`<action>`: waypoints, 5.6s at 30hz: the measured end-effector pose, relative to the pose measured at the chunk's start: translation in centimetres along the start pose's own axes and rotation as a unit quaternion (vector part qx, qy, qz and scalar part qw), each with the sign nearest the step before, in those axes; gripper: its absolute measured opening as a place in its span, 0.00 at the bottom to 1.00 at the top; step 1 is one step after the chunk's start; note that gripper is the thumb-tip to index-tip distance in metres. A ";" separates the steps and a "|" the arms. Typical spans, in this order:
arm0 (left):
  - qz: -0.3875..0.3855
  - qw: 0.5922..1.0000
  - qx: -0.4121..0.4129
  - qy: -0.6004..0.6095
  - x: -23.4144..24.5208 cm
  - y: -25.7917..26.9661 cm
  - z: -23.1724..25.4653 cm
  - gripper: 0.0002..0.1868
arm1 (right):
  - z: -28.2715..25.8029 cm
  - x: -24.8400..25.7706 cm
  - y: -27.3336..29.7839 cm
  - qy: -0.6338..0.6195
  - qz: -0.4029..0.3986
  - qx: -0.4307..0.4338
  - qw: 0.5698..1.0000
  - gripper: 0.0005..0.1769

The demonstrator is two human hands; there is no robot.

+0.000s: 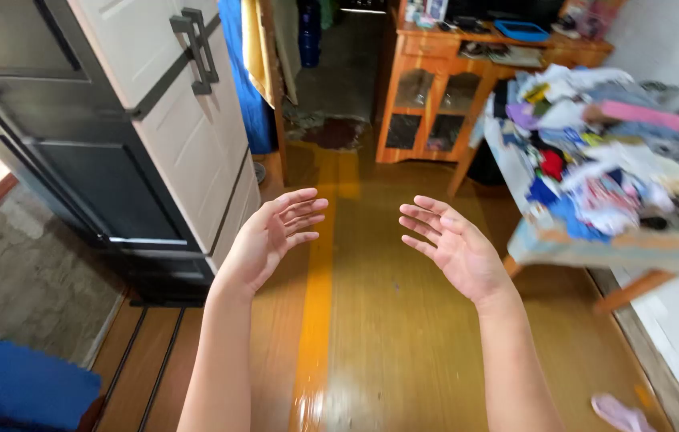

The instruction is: Selecting various clothes from a closet and laying them on a bed.

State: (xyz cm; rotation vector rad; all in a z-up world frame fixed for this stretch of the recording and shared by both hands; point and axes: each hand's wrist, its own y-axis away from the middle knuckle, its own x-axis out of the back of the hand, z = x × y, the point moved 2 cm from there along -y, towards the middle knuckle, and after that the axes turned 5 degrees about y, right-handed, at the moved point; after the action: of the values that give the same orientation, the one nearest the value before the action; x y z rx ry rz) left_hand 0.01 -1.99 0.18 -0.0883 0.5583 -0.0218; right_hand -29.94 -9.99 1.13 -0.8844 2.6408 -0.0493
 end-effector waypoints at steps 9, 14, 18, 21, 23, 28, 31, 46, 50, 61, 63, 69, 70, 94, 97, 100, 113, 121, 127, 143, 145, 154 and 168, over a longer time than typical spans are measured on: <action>0.037 0.999 -0.018 -0.011 7.9 -18.1 3.1 0.27 | 1.8 4.3 -23.1 0.012 -0.057 -0.005 0.998 0.32; 0.054 0.998 -0.038 -0.008 13.2 -29.0 6.7 0.27 | 3.3 6.3 -36.2 -0.011 -0.079 0.004 0.997 0.30; 0.044 0.997 -0.052 -0.018 16.9 -37.2 9.7 0.28 | 3.0 6.9 -45.8 -0.022 -0.068 -0.007 0.997 0.30; 0.054 0.997 -0.051 -0.026 18.8 -42.1 11.0 0.28 | 3.2 7.9 -52.3 -0.017 -0.076 -0.013 0.997 0.30; 0.057 0.996 -0.057 -0.029 21.1 -45.3 11.0 0.28 | 4.1 8.7 -56.7 -0.019 -0.089 -0.021 0.996 0.31; 0.114 0.990 -0.073 -0.029 26.3 -52.4 10.8 0.28 | 6.7 10.3 -68.1 -0.029 -0.152 -0.045 0.987 0.32; 0.142 0.984 -0.103 -0.010 29.2 -55.6 10.5 0.27 | 8.8 11.1 -75.2 -0.056 -0.220 -0.055 0.972 0.32; 0.440 0.854 -0.279 0.006 39.5 -57.7 11.6 0.22 | 19.2 0.6 -97.5 -0.071 -0.457 -0.216 0.860 0.31; 0.541 0.765 -0.346 -0.051 42.0 -54.7 13.2 0.19 | 21.4 -4.9 -97.2 -0.083 -0.519 -0.230 0.819 0.29; 0.664 0.662 -0.295 -0.184 47.0 -53.8 11.5 0.18 | 28.4 -15.9 -94.8 -0.040 -0.564 -0.228 0.792 0.26; 0.679 0.641 -0.290 -0.211 47.2 -53.8 10.9 0.19 | 29.6 -16.5 -94.8 -0.031 -0.545 -0.235 0.804 0.26; 0.723 0.589 -0.292 -0.213 44.6 -55.5 11.4 0.19 | 28.1 -16.0 -93.6 0.021 -0.561 -0.194 0.805 0.30; 0.729 0.580 -0.295 -0.212 44.3 -55.6 11.3 0.19 | 28.3 -15.9 -93.5 0.020 -0.569 -0.195 0.798 0.30; 0.808 0.318 -0.477 -0.134 15.7 -48.7 -4.8 0.27 | 23.9 -3.6 -73.5 -0.027 -0.756 -0.037 0.653 0.17; 0.862 0.269 -0.406 -0.144 12.4 -46.0 -6.1 0.21 | 23.0 -4.0 -69.3 -0.030 -0.759 -0.017 0.650 0.16; 0.862 0.255 -0.394 -0.190 10.3 -42.5 -7.8 0.16 | 22.4 -4.3 -64.5 0.012 -0.759 -0.023 0.651 0.17; 0.803 0.428 -0.328 -0.253 9.1 -25.9 -7.4 0.19 | 22.5 -9.9 -48.6 -0.028 -0.758 -0.067 0.648 0.29; 0.844 0.377 -0.287 -0.253 10.3 -19.8 -6.4 0.20 | 24.9 -15.0 -45.2 0.007 -0.761 -0.010 0.648 0.34; 0.824 0.396 -0.297 -0.275 13.6 -14.4 -6.3 0.28 | 25.9 -19.2 -42.3 0.039 -0.770 0.038 0.636 0.35; 0.820 0.425 -0.294 -0.247 17.0 -11.3 -4.0 0.31 | 28.1 -21.7 -46.1 0.015 -0.764 -0.003 0.645 0.30; 0.819 0.435 -0.284 -0.243 17.0 -12.4 -4.0 0.31 | 26.7 -20.3 -47.3 0.036 -0.755 -0.009 0.655 0.29; 0.755 0.528 -0.297 -0.252 14.8 -24.2 -0.4 0.19 | 23.7 -12.9 -56.1 0.057 -0.687 -0.061 0.722 0.21; 0.612 0.696 -0.312 -0.208 31.0 -45.0 3.7 0.16 | 24.8 -5.6 -80.4 0.098 -0.507 -0.111 0.849 0.18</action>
State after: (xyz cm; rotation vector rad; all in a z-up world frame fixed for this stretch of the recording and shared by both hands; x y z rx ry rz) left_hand 28.43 -47.86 -9.07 -0.3617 0.0481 1.4928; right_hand 29.08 -69.44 -8.79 -2.3527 2.0318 -0.0976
